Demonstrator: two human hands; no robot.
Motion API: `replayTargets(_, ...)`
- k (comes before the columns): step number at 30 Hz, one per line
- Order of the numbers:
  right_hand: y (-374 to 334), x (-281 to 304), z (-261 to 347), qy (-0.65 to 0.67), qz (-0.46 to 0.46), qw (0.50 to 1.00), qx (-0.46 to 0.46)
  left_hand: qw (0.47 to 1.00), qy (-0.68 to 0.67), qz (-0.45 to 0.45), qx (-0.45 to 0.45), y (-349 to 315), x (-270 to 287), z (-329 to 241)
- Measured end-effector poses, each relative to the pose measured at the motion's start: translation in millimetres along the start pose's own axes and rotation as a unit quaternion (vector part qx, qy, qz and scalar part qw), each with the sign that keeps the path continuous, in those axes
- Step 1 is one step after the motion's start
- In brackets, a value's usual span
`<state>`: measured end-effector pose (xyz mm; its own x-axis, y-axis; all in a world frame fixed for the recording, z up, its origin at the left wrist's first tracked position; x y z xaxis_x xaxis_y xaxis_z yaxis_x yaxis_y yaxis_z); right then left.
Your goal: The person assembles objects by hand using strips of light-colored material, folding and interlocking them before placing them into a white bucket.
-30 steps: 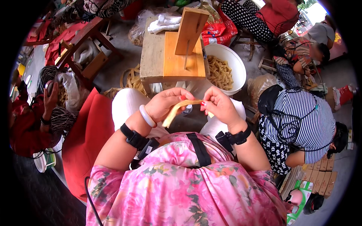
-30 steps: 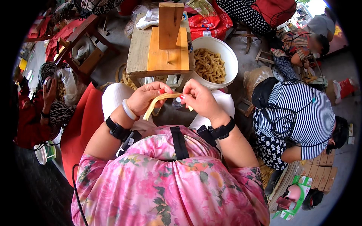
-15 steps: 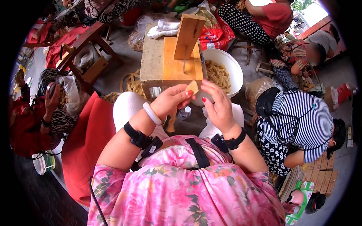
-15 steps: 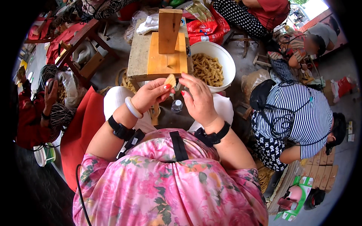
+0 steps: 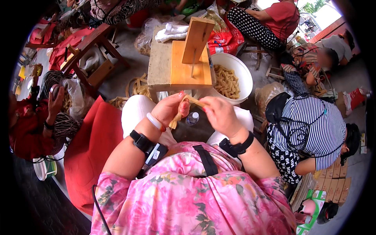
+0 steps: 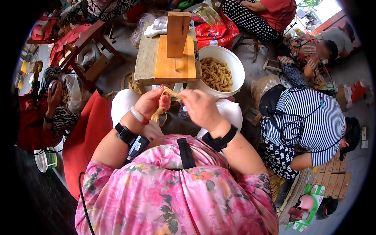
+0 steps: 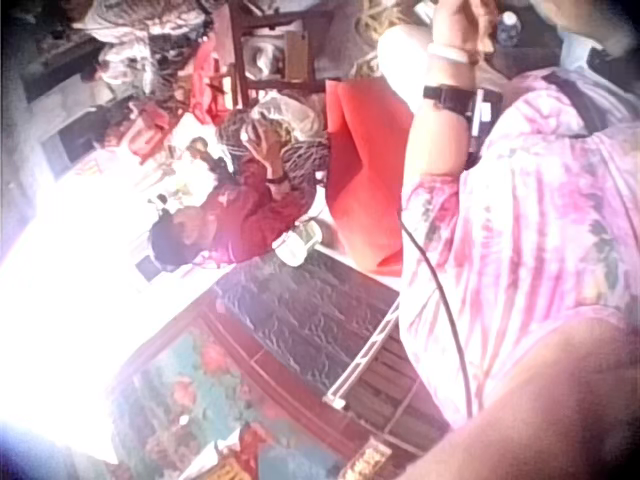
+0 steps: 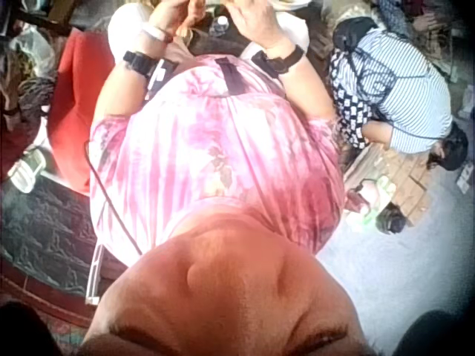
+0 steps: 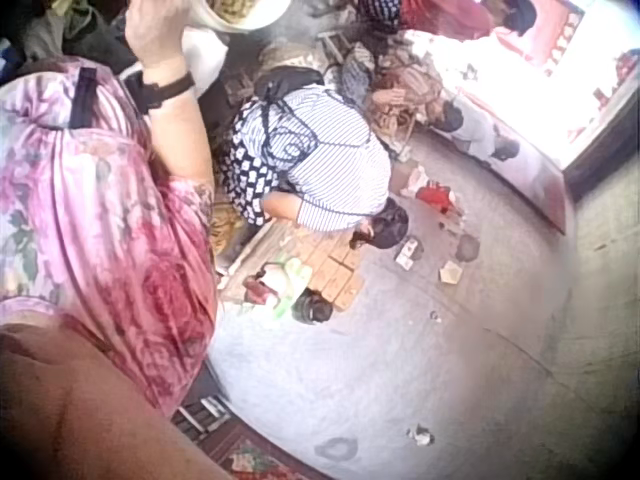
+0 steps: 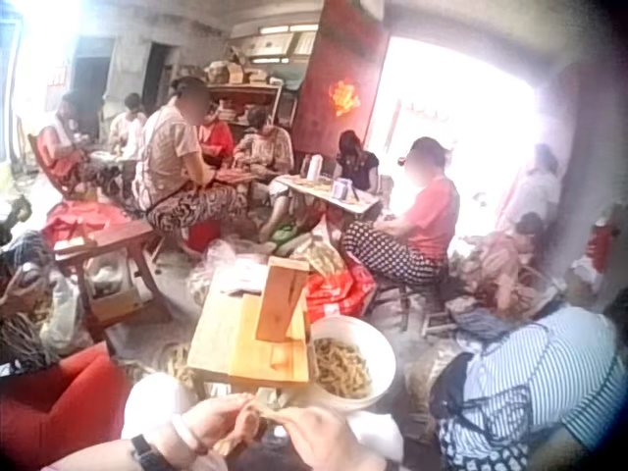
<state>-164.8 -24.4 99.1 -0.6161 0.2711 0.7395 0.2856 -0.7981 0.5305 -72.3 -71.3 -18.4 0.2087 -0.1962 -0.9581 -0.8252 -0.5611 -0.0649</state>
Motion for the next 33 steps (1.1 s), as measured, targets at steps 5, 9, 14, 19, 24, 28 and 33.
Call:
replayTargets(5, -4.4, -18.9, 33.9, 0.004, 0.076, 0.993, 0.086, 0.995, 0.033, 0.077, -0.055, -3.5, -35.8, -7.1)
replayTargets(9, 0.0, -18.5, 37.8, 0.089, 0.086, 0.991, 0.053, 0.960, 0.256, -0.005, -0.116, -6.8, -39.3, -19.3)
replayTargets(14, -2.7, -15.3, 22.9, 0.079, 0.046, 0.996, 0.013, 0.555, 0.747, 0.039, -0.365, -21.8, -106.3, -30.4)
replayTargets(19, -10.5, -7.7, 8.8, -0.003, -0.018, 1.000, 0.004, 0.501, 0.812, 0.044, -0.297, -14.9, -95.3, -8.7)
replayTargets(24, -9.0, -2.6, 26.1, -0.087, -0.014, 0.994, 0.059, 0.794, 0.600, 0.047, -0.084, 1.1, -52.8, 5.4)
replayTargets(28, -0.6, 10.4, 24.8, -0.015, -0.041, 0.997, 0.058, 0.941, 0.328, 0.079, -0.010, 8.5, -39.4, 16.1)
replayTargets(33, -19.2, -20.4, -43.2, 0.404, 0.002, 0.885, -0.231, 0.881, 0.465, 0.072, -0.047, 5.2, -57.2, 7.5)
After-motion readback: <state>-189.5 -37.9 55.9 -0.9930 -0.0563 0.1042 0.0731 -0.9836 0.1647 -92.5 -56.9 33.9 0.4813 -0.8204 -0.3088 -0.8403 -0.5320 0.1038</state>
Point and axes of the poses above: each hand's wrist, its own y-axis towards the middle knuckle, its own x-axis out of the back of the hand, z = x × y, the point moved 10 cm from there along y, towards the middle knuckle, and after that the axes turned 7 degrees about -y, right-handed, at the moved point
